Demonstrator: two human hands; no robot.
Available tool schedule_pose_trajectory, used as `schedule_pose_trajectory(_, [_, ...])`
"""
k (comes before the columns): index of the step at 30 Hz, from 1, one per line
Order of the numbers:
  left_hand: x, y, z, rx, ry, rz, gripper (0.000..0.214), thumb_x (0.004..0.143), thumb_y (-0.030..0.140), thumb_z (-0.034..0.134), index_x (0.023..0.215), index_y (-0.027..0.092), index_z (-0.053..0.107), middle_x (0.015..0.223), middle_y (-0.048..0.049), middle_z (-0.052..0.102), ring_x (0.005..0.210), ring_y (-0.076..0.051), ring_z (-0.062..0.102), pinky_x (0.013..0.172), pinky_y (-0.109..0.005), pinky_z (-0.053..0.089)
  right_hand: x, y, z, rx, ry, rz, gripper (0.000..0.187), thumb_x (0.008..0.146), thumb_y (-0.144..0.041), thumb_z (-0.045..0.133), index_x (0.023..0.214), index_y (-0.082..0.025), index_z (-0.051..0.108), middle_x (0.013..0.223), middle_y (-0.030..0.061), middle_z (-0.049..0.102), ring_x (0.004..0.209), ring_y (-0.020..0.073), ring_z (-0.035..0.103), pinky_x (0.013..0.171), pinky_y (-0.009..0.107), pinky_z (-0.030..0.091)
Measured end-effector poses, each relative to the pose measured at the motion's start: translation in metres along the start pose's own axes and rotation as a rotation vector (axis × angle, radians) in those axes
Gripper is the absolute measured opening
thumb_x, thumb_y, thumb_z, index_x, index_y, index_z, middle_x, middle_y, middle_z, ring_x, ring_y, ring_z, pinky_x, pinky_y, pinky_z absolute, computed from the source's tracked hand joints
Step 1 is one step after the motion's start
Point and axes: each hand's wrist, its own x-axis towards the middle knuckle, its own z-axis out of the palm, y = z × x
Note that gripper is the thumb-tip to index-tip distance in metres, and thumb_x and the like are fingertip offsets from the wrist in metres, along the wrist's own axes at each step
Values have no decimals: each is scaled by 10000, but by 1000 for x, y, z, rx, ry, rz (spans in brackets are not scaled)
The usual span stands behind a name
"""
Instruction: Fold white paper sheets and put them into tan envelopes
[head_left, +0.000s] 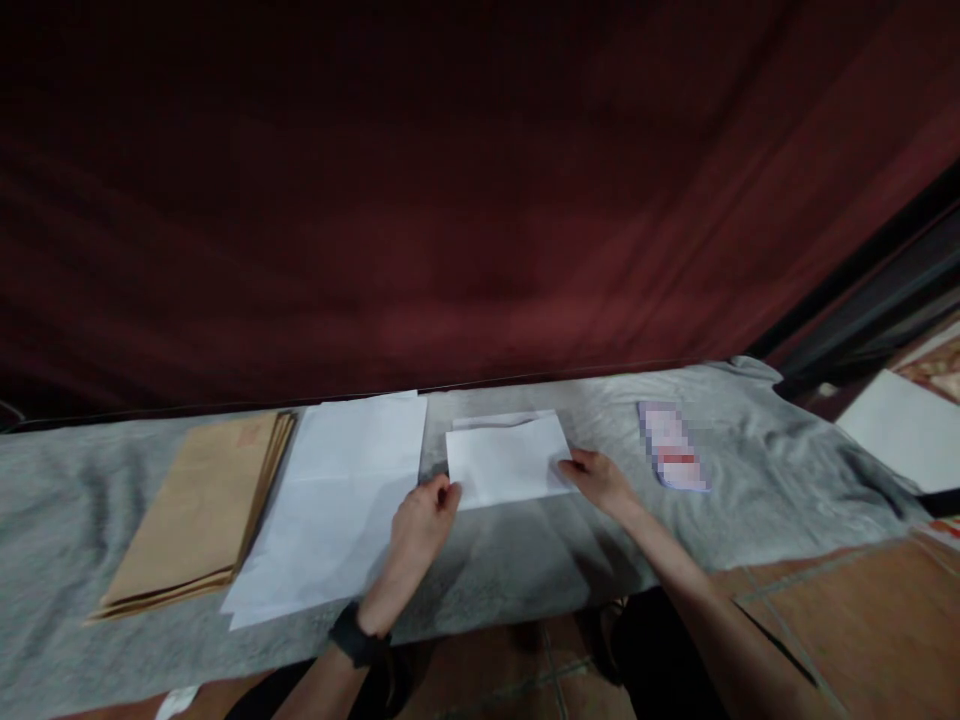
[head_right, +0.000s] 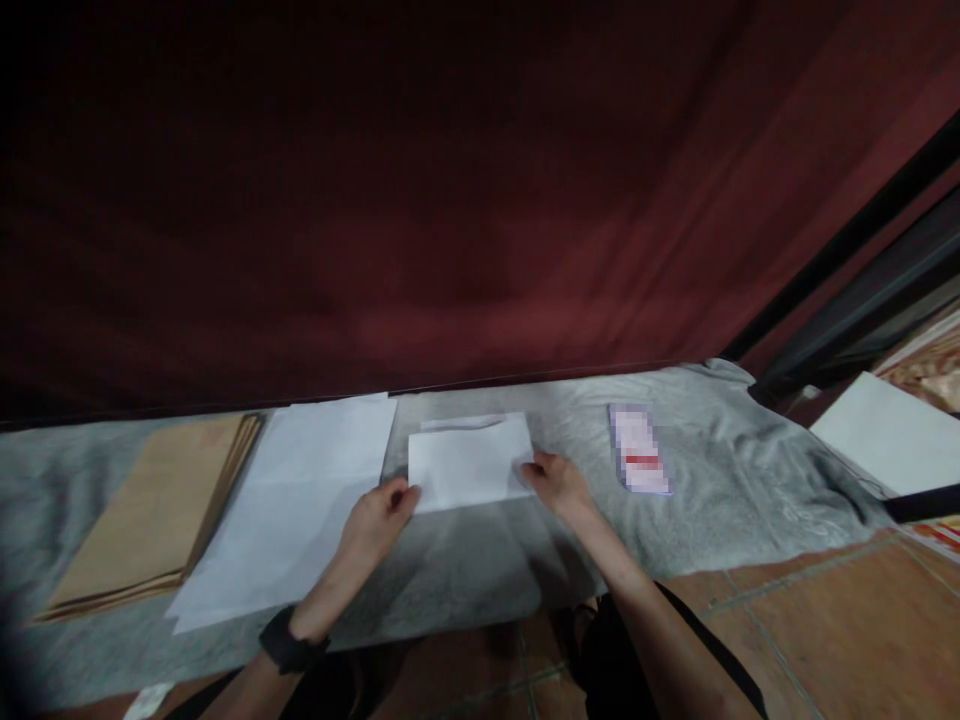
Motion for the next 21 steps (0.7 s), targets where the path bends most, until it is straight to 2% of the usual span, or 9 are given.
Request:
schedule_pose_trajectory(3, [-1, 12, -2, 190, -22, -54, 264, 956, 347, 475, 779, 220, 625, 706, -17, 660, 685, -165, 609, 619, -260, 318, 0, -9, -1, -120, 17, 61, 270, 920, -337, 509, 798, -203, 709, 734, 33, 702, 726, 177, 639, 607, 248, 360])
schedule_pose_trajectory(7, [4, 19, -6, 273, -44, -93, 277, 979, 378, 460, 881, 235, 676, 858, -43, 745, 821, -193, 678, 647, -263, 348, 0, -14, 1, -208, 38, 84, 300, 940, -355, 490, 854, -198, 730, 805, 70, 735, 766, 200, 668, 621, 263, 377])
schedule_pose_trajectory(14, [15, 21, -4, 294, -8, -111, 291, 973, 405, 457, 938, 252, 701, 934, -46, 774, 870, -209, 706, 658, -274, 393, 2, -17, 5, -298, 139, 90, 336, 968, -427, 485, 922, -195, 724, 897, 123, 754, 834, 249, 710, 676, 302, 453])
schedule_pose_trajectory(21, [21, 27, 0, 359, 31, -120, 338, 980, 405, 414, 986, 237, 706, 973, -80, 769, 889, -224, 713, 700, -288, 447, 4, -20, 11, -393, 223, 80, 305, 983, -438, 475, 976, -214, 681, 857, 107, 744, 833, 254, 713, 687, 313, 475])
